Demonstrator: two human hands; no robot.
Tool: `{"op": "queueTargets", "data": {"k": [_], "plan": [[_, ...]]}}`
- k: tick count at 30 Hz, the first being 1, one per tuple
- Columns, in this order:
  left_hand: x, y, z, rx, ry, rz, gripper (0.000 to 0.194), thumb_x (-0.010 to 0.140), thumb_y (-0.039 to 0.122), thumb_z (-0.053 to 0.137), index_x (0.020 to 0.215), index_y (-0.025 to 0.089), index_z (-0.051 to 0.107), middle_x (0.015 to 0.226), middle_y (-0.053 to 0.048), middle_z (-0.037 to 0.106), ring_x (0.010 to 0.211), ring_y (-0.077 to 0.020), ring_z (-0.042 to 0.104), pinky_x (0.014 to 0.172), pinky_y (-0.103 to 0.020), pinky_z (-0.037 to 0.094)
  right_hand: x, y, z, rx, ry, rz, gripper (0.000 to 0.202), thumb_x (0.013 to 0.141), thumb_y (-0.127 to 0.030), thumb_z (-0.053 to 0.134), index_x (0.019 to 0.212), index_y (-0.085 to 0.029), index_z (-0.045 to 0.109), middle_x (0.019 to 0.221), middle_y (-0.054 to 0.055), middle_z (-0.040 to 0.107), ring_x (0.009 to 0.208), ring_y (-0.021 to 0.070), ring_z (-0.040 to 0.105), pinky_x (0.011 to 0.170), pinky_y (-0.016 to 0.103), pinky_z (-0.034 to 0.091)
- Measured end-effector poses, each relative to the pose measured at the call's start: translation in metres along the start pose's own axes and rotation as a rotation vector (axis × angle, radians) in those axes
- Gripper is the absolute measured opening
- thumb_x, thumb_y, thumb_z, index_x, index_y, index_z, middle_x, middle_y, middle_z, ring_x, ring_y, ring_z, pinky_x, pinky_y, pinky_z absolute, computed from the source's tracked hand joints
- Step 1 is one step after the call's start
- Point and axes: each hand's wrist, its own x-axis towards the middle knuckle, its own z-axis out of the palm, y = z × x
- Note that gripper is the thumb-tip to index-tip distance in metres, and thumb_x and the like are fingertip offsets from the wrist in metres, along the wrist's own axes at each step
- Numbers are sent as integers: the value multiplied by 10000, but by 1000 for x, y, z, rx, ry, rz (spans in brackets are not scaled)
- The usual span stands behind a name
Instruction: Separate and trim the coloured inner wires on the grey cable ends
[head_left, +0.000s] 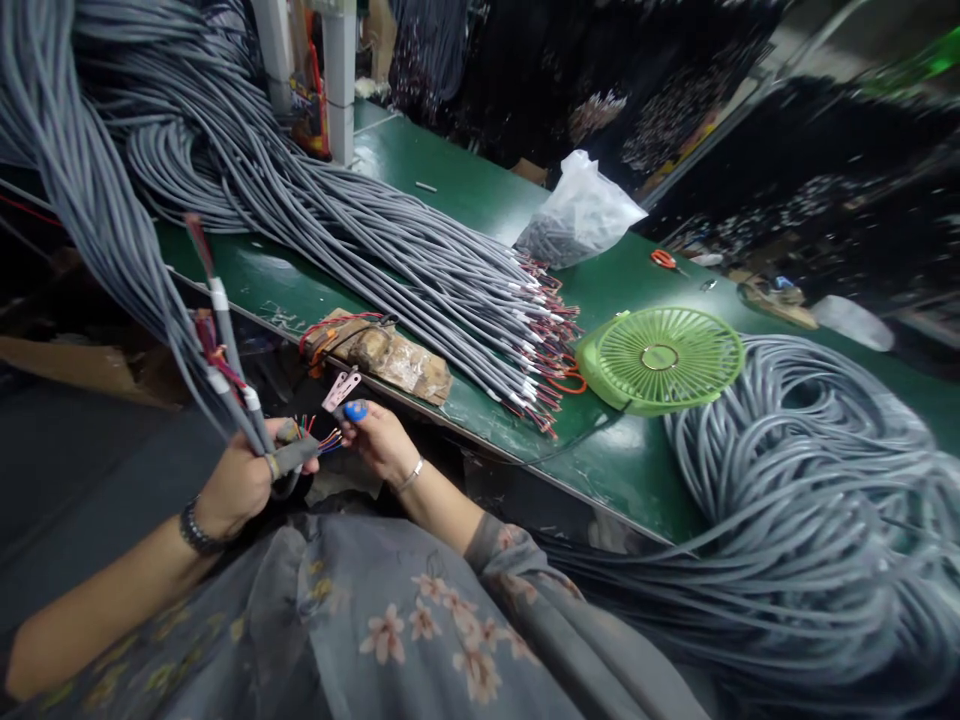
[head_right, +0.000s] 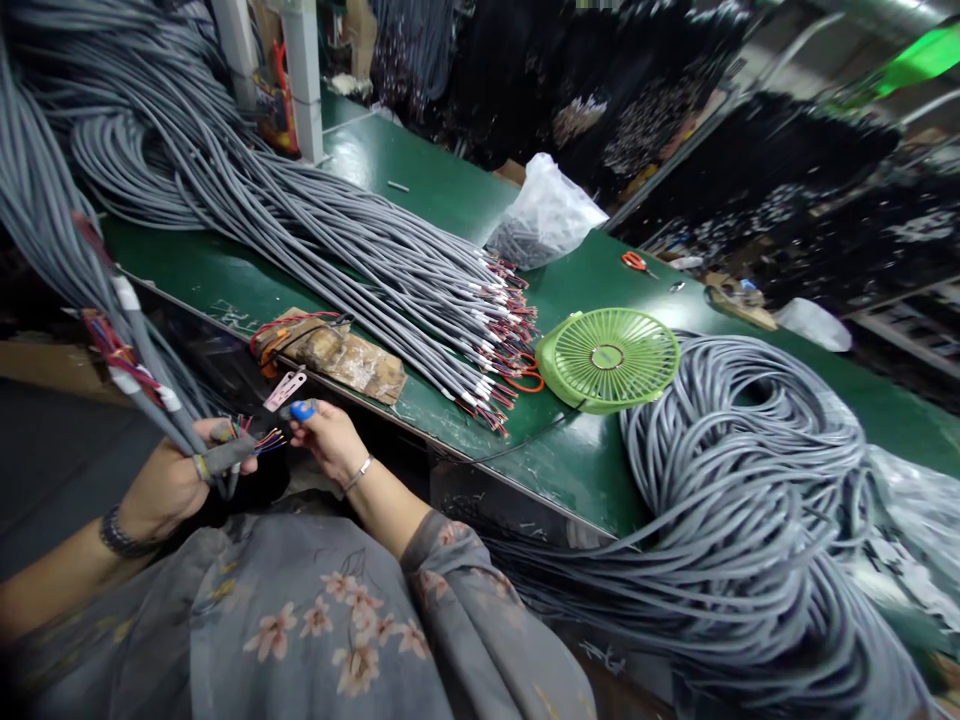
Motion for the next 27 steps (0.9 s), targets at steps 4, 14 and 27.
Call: {"op": "queueTargets", "data": {"k": [4, 14, 27], "plan": [[0, 8, 6, -78, 65, 8, 408, 568, 526, 1006, 498, 230, 735, 516, -64, 703, 504, -187, 594, 504, -302, 434, 10, -8, 5, 74, 21, 61, 538, 949, -690, 880, 784, -203, 722, 690, 5, 684, 597, 123, 552, 584, 234, 527], [15, 10, 14, -99, -13, 10, 446, 574, 554, 1039, 548, 223, 741, 519, -39, 681, 508, -176, 587, 515, -305, 466, 12, -17, 20, 15, -3, -20, 610, 885, -785, 897, 860, -196, 741, 745, 10, 702, 647, 136, 585, 606, 256, 519], [18, 4, 16, -129, -9, -20, 364, 534, 500, 1042, 619, 228, 815, 519, -38, 707, 488, -197, 618, 523, -316, 487, 10, -16, 23, 192, -3, 32, 319, 991, -499, 911, 948, -211, 781, 907, 58, 840, 802, 187, 755, 723, 278, 638]]}}
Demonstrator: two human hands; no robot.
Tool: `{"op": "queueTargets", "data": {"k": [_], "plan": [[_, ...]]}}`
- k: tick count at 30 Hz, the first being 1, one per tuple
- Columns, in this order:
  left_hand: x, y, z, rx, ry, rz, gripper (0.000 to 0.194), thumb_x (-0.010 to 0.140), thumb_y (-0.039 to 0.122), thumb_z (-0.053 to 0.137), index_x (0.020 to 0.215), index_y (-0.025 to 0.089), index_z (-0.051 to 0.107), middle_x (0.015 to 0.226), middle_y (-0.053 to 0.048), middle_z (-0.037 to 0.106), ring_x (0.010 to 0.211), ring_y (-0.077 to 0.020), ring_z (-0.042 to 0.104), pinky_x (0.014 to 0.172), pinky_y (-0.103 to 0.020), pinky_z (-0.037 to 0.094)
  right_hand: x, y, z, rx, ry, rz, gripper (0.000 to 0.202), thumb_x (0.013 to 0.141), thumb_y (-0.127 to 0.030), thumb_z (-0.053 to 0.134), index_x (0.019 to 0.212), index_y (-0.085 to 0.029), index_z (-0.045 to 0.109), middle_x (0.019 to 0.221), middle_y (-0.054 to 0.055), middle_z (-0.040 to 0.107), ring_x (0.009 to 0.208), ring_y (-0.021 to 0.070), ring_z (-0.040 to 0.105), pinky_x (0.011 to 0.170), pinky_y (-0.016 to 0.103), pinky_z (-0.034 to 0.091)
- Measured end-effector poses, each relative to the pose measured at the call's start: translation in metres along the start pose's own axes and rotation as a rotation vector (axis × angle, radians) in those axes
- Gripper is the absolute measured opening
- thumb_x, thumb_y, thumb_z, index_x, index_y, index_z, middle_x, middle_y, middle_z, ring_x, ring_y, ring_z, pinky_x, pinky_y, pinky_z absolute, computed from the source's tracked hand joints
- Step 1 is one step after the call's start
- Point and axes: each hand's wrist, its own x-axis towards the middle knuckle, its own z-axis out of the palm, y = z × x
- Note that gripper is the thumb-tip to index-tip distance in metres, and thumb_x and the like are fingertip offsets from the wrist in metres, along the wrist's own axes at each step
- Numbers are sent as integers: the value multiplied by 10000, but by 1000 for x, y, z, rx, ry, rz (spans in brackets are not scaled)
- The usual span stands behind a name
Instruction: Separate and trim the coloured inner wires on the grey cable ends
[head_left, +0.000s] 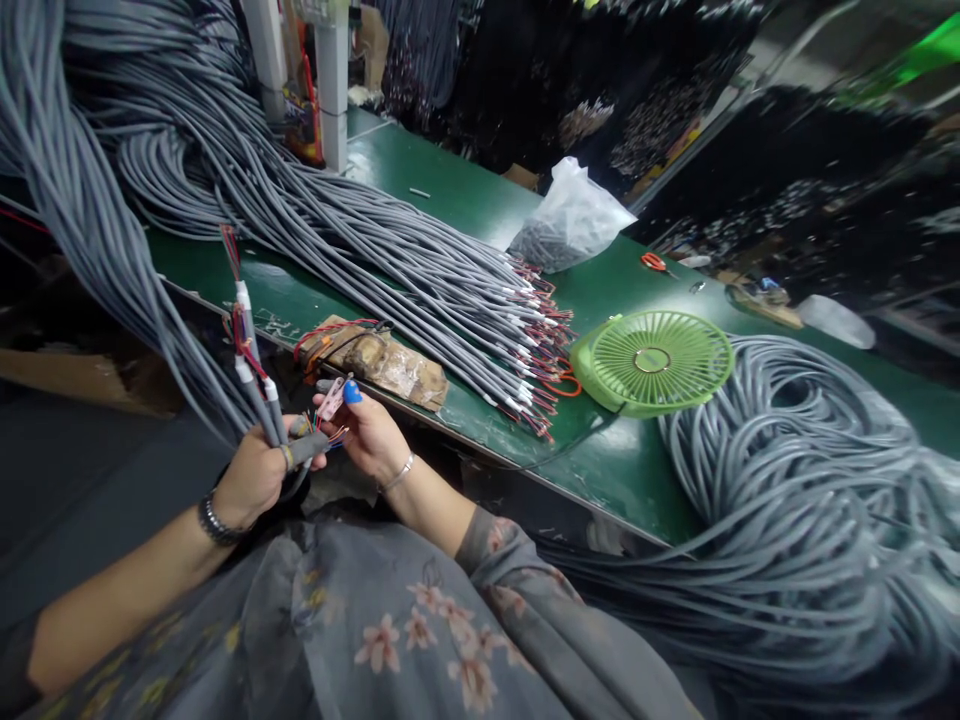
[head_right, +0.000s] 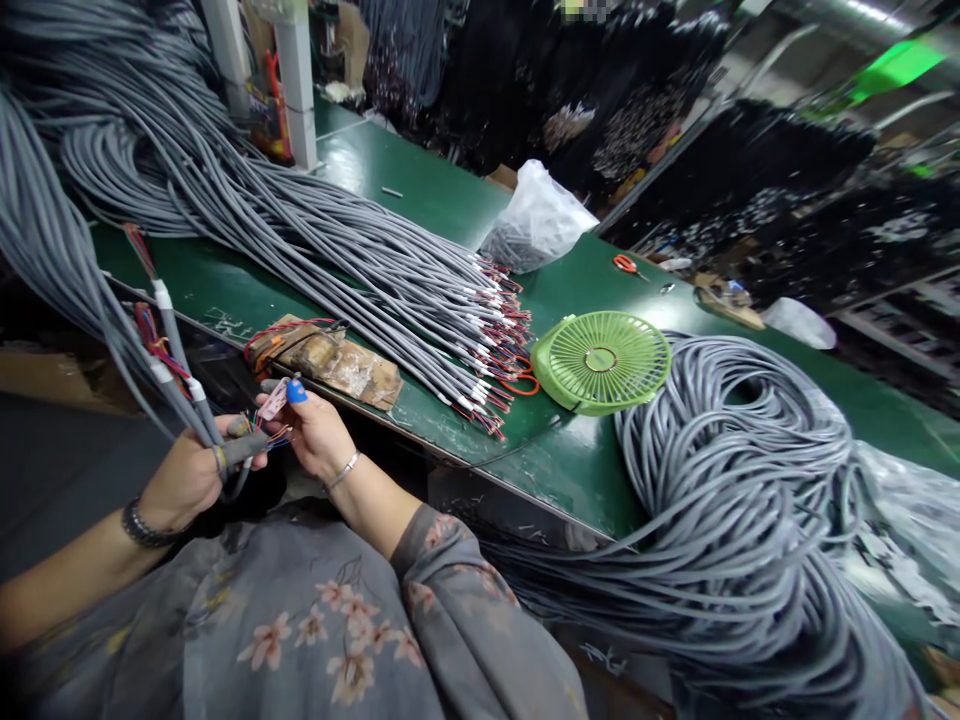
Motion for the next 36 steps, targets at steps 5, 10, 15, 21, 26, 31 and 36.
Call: {"op": "queueTargets", "data": {"k": [5, 10, 15, 21, 26, 31, 36], "plan": [[-2, 0, 0, 35, 16, 34, 410, 550, 527, 1037, 530, 229, 756, 500, -40, 699, 479, -179, 596, 516, -300, 476, -1, 0, -1, -28, -18, 21, 507, 991, -686, 852, 895, -197, 758, 874, 62, 812, 740, 172, 700, 666, 267, 605], [-12, -6, -9, 66, 50, 52, 439, 582, 570, 1022, 509, 239, 742, 509, -60, 699, 496, -195, 598, 510, -312, 470, -9, 0, -19, -128, -110, 107, 619, 991, -795, 773, 873, -189, 735, 805, 40, 751, 687, 142, 651, 636, 241, 574], [-20, -17, -18, 68, 108, 84, 363, 602, 532, 1008, 563, 245, 788, 567, -79, 756, 531, -228, 655, 537, -335, 510, -27, 13, -32, -275, -233, 29, 624, 698, -707, 1044, 895, -203, 733, 819, 5, 755, 672, 127, 623, 649, 268, 568], [-20, -13, -19, 177, 35, 103, 372, 612, 559, 988, 538, 244, 806, 559, -92, 759, 539, -235, 664, 533, -323, 518, -34, 19, -13, -383, -157, -111, 580, 622, -632, 1075, 781, -227, 692, 689, -45, 685, 606, 124, 588, 605, 267, 520], [-22, -8, -22, 236, -86, 78, 425, 598, 624, 1029, 553, 253, 827, 566, -90, 760, 537, -234, 657, 551, -335, 547, -28, 23, -6, -405, -152, -100, 607, 597, -656, 1073, 738, -216, 679, 661, -37, 678, 571, 110, 577, 568, 247, 481], [-23, -13, -24, 209, 13, 107, 400, 650, 590, 978, 554, 244, 802, 550, -80, 734, 517, -209, 614, 509, -311, 483, -27, 23, -3, -436, -87, -93, 647, 590, -690, 1067, 682, -226, 626, 610, -58, 613, 522, 91, 495, 534, 254, 441], [-23, -11, -17, 73, 118, 98, 329, 605, 486, 951, 518, 232, 760, 538, -69, 739, 534, -211, 617, 539, -327, 484, -28, 24, -9, -430, -107, -95, 597, 682, -664, 1041, 719, -231, 630, 614, -67, 587, 547, 104, 513, 579, 268, 483]]}}
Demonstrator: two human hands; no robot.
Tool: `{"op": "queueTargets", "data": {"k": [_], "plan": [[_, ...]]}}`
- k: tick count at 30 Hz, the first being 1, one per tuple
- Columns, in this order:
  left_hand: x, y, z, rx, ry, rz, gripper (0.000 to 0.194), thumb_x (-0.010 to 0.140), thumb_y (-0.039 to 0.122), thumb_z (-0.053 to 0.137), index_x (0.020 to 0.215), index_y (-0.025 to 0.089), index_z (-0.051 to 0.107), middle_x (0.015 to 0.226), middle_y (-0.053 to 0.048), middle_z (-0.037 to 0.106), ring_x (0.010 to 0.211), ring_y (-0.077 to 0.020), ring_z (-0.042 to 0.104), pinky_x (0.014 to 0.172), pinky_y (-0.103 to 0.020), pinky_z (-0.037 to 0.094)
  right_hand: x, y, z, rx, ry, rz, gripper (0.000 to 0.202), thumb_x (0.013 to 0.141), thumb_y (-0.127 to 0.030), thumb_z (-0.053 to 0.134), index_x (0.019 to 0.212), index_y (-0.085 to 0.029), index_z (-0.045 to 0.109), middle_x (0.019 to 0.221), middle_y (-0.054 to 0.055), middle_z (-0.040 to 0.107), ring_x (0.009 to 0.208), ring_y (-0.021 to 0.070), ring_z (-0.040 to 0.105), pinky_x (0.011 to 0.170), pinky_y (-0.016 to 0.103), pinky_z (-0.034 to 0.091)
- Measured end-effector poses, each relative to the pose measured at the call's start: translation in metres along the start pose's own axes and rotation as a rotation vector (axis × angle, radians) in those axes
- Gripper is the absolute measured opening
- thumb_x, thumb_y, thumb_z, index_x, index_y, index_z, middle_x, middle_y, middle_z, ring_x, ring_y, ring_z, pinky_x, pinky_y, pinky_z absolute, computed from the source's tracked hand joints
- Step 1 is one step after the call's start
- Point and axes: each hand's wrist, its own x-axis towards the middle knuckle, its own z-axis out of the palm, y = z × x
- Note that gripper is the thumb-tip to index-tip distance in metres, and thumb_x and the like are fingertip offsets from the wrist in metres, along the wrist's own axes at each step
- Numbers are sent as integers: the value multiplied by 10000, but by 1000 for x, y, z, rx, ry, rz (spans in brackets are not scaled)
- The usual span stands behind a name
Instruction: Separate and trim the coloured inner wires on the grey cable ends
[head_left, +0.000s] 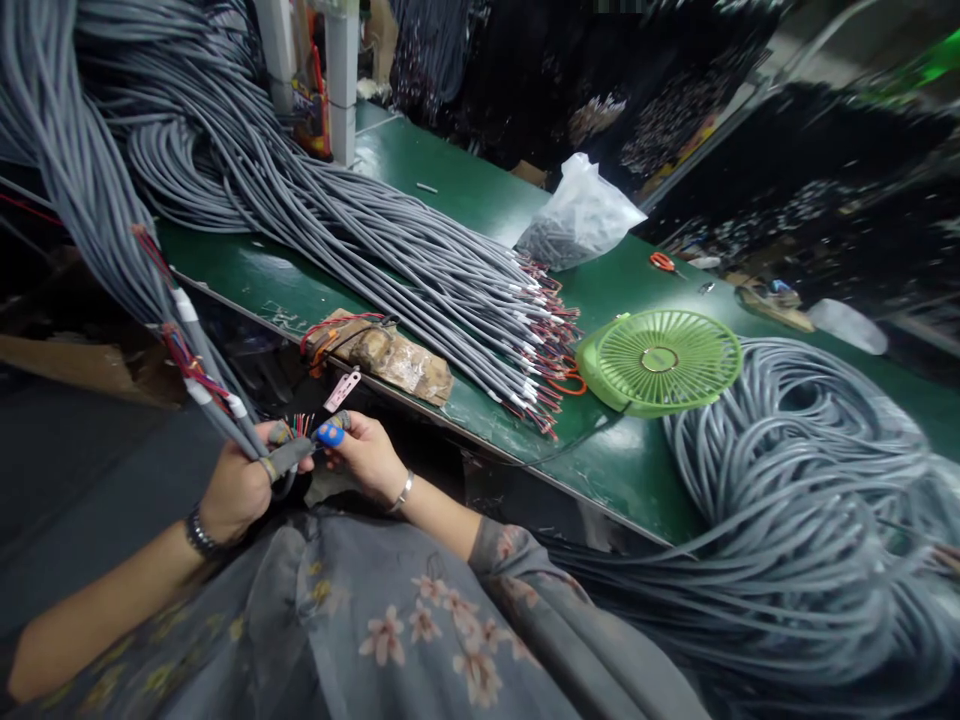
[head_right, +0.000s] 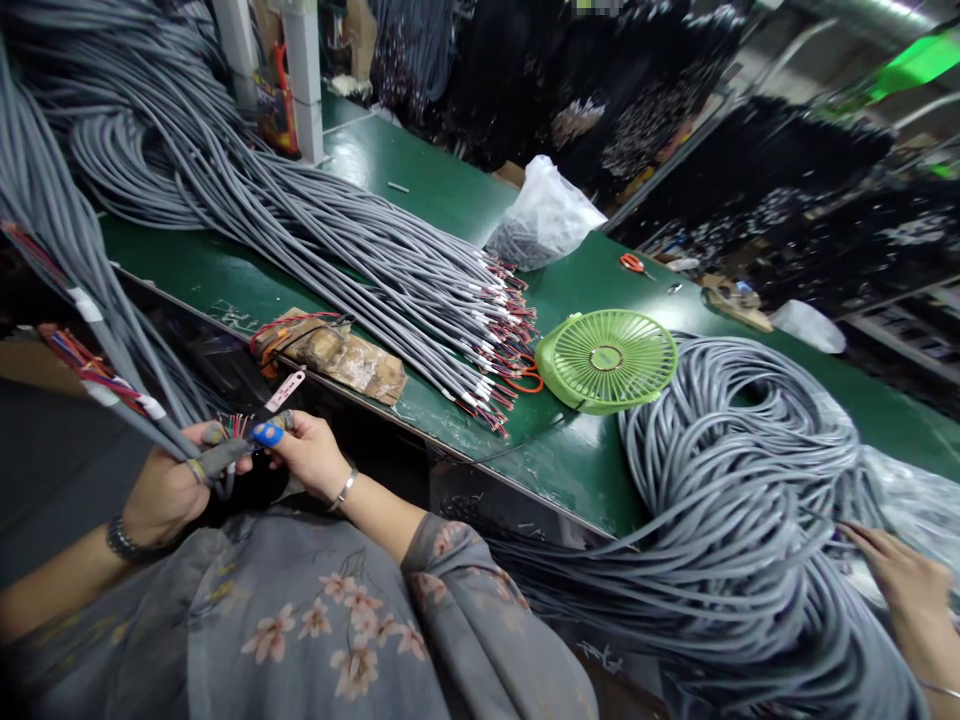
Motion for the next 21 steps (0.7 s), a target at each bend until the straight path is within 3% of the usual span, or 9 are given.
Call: {"op": "queueTargets", "data": {"k": [3, 7, 11, 15, 21], "plan": [[0, 4, 3, -14, 8, -27, 339, 563, 484, 972, 502, 239, 745, 517, -50, 733, 510, -198, 598, 525, -319, 466, 0, 5, -5, 28, -28, -8, 613, 701, -715, 1013, 749, -229, 643, 634, -64, 600, 573, 108, 525, 607, 273, 506], [0, 6, 4, -11, -18, -67, 392, 523, 535, 992, 503, 233, 742, 517, -49, 735, 495, -184, 605, 516, -297, 464, 2, 6, -7, 119, -89, 7, 690, 631, -793, 1015, 802, -215, 681, 721, -45, 663, 603, 91, 517, 610, 260, 508], [1, 1, 2, 37, -52, -49, 420, 547, 580, 987, 524, 218, 775, 524, -64, 745, 503, -185, 615, 529, -299, 472, 4, -2, -2, 139, -101, 31, 703, 558, -745, 1071, 857, -203, 738, 766, -29, 708, 626, 99, 566, 601, 251, 491], [2, -6, -1, 87, -65, -53, 402, 587, 583, 964, 568, 207, 821, 558, -85, 775, 515, -188, 617, 525, -298, 469, 3, -7, 5, 114, -92, 8, 655, 535, -664, 1106, 789, -212, 705, 707, -40, 695, 616, 111, 585, 585, 251, 463], [1, -7, -2, 96, -73, 34, 426, 672, 617, 945, 548, 240, 789, 582, -69, 771, 555, -207, 658, 565, -314, 520, 4, 2, 9, 125, 4, -22, 625, 560, -613, 1112, 766, -222, 670, 689, -57, 671, 602, 106, 560, 600, 257, 477]]}}
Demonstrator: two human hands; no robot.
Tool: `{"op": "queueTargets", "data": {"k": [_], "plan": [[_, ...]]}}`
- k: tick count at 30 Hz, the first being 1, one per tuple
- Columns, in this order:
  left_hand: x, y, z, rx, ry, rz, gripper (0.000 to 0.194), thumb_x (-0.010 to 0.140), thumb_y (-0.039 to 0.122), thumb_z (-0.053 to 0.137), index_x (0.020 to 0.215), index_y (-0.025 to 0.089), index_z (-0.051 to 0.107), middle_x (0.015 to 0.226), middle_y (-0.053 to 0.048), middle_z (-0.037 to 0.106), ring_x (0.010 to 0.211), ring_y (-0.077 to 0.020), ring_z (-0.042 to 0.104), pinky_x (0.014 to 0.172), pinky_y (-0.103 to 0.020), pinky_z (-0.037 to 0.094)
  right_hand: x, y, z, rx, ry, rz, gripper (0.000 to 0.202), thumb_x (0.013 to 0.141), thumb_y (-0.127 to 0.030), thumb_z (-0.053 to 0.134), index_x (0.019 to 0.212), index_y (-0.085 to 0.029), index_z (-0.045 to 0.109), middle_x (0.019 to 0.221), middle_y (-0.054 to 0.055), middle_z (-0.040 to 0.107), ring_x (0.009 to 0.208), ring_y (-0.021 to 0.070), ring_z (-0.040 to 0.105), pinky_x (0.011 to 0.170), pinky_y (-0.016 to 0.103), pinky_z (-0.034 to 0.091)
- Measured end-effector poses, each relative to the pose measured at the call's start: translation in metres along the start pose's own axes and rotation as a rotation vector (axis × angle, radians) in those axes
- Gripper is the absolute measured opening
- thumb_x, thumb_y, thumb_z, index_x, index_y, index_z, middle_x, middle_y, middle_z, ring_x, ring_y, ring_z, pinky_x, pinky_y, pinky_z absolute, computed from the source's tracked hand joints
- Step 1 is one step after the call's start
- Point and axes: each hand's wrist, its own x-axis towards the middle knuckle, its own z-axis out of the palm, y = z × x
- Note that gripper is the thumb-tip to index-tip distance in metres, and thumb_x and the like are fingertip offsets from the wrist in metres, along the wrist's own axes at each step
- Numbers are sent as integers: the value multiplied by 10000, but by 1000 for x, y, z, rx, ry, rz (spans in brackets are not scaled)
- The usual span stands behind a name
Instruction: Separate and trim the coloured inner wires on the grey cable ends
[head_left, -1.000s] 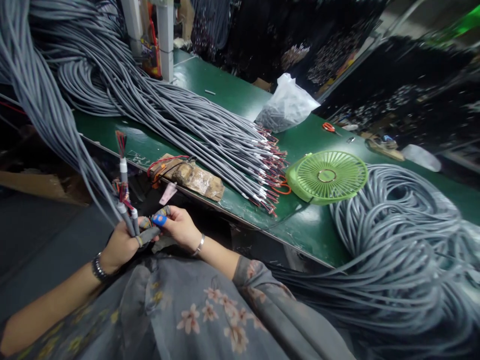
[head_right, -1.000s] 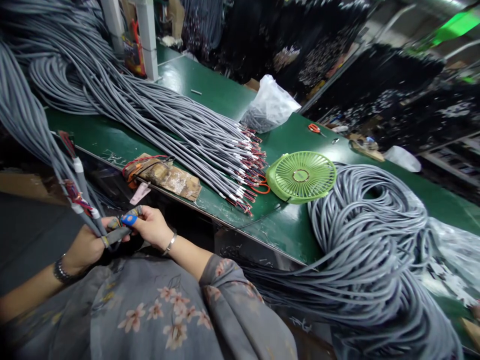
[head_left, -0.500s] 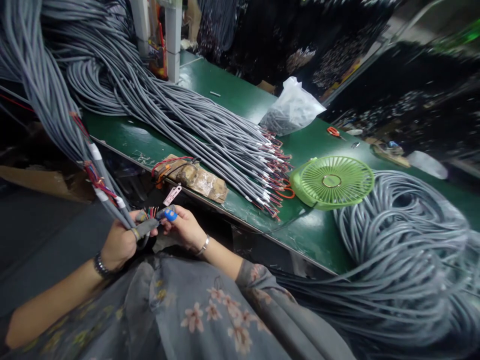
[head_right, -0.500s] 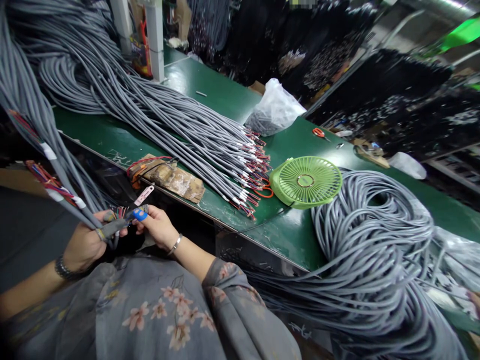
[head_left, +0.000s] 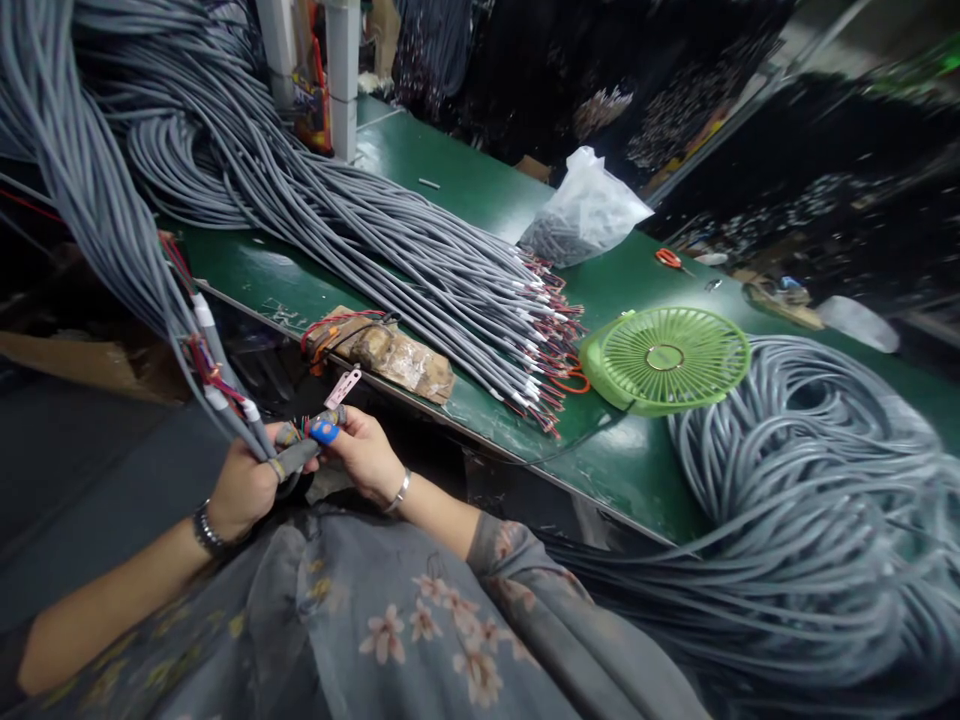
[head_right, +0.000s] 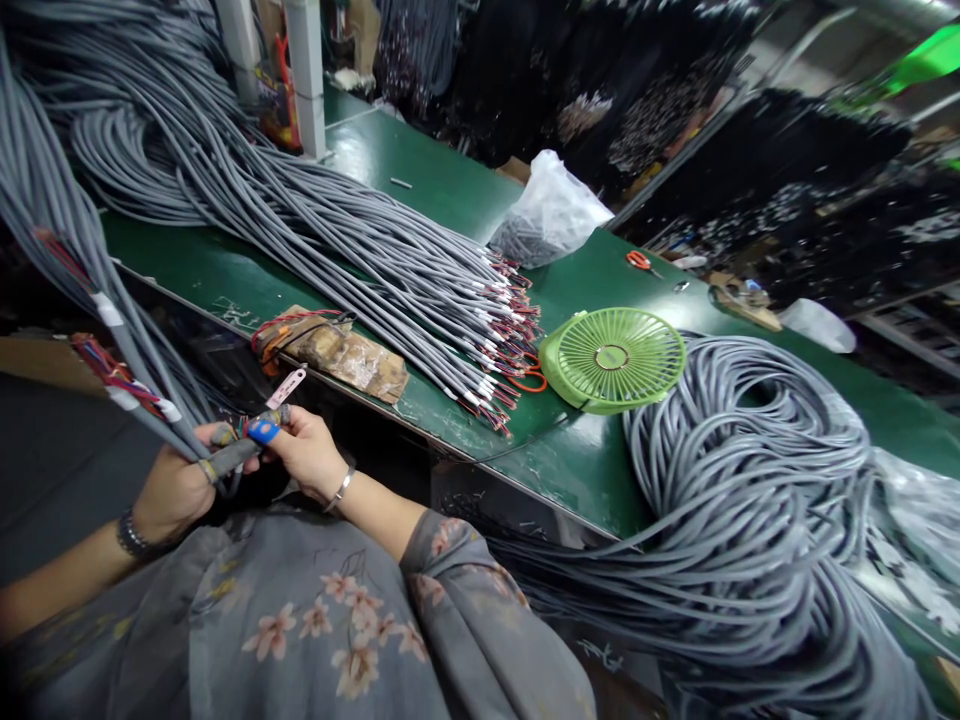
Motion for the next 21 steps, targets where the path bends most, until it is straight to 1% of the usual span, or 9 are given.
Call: {"op": "queueTargets", "data": {"k": [3, 6, 8, 10, 12, 14, 16, 18, 21], "plan": [[0, 0, 1, -22, 28, 21, 415, 670, 604, 950, 541, 250, 775, 569, -55, 754, 553, -215, 666, 556, -321, 519, 1, 6, -5, -4, -15, 13, 585, 646, -617, 1086, 789, -220, 681, 704, -44, 680, 606, 114, 570, 619, 272, 508], [1, 1, 1, -72, 58, -5, 419, 634, 586, 964, 518, 243, 754, 541, -55, 732, 512, -196, 622, 518, -310, 478, 2, 6, -14, 54, -40, 33, 555, 760, -644, 1034, 809, -216, 684, 726, -28, 691, 611, 112, 562, 641, 280, 537], [2, 4, 1, -108, 67, -36, 413, 602, 555, 979, 492, 241, 736, 517, -52, 714, 491, -182, 596, 502, -302, 457, 5, 0, -20, 110, -13, 77, 550, 855, -688, 959, 823, -209, 691, 729, -18, 688, 607, 110, 558, 630, 269, 540], [4, 9, 2, -136, 58, -75, 390, 568, 520, 994, 481, 242, 736, 500, -46, 702, 481, -177, 587, 489, -296, 444, 9, -10, -23, 148, 32, 138, 581, 951, -747, 844, 832, -197, 703, 730, -7, 683, 598, 107, 554, 607, 250, 533], [7, 15, 4, -162, 29, -111, 367, 543, 495, 1006, 482, 245, 745, 496, -42, 699, 478, -178, 587, 485, -297, 445, 16, -21, -23, 164, 56, 172, 627, 1007, -793, 745, 844, -188, 719, 745, 4, 688, 600, 109, 559, 596, 241, 531], [12, 22, 7, -175, 0, -126, 364, 532, 482, 1014, 477, 243, 745, 488, -39, 691, 474, -170, 578, 488, -295, 443, 24, -28, -20, 163, 62, 155, 631, 1005, -802, 744, 868, -187, 739, 748, -1, 684, 606, 111, 557, 599, 238, 532], [16, 28, 9, -174, -17, -121, 379, 531, 482, 1017, 464, 238, 735, 480, -37, 680, 474, -159, 570, 497, -288, 441, 30, -30, -16, 152, 71, 109, 609, 970, -783, 807, 853, -190, 740, 709, -18, 654, 597, 107, 537, 598, 232, 522], [20, 31, 12, -173, -33, -127, 395, 524, 489, 1019, 455, 234, 726, 474, -34, 672, 475, -150, 567, 506, -280, 443, 33, -27, -13, 160, 73, 72, 583, 939, -754, 862, 829, -195, 738, 681, -27, 635, 597, 110, 535, 602, 235, 521], [24, 32, 14, -183, -56, -167, 412, 489, 498, 1024, 452, 228, 715, 467, -31, 664, 468, -148, 568, 504, -275, 444, 33, -20, -12, 217, 64, 54, 530, 930, -708, 894, 858, -198, 772, 722, -6, 686, 639, 131, 582, 624, 252, 543]]}}
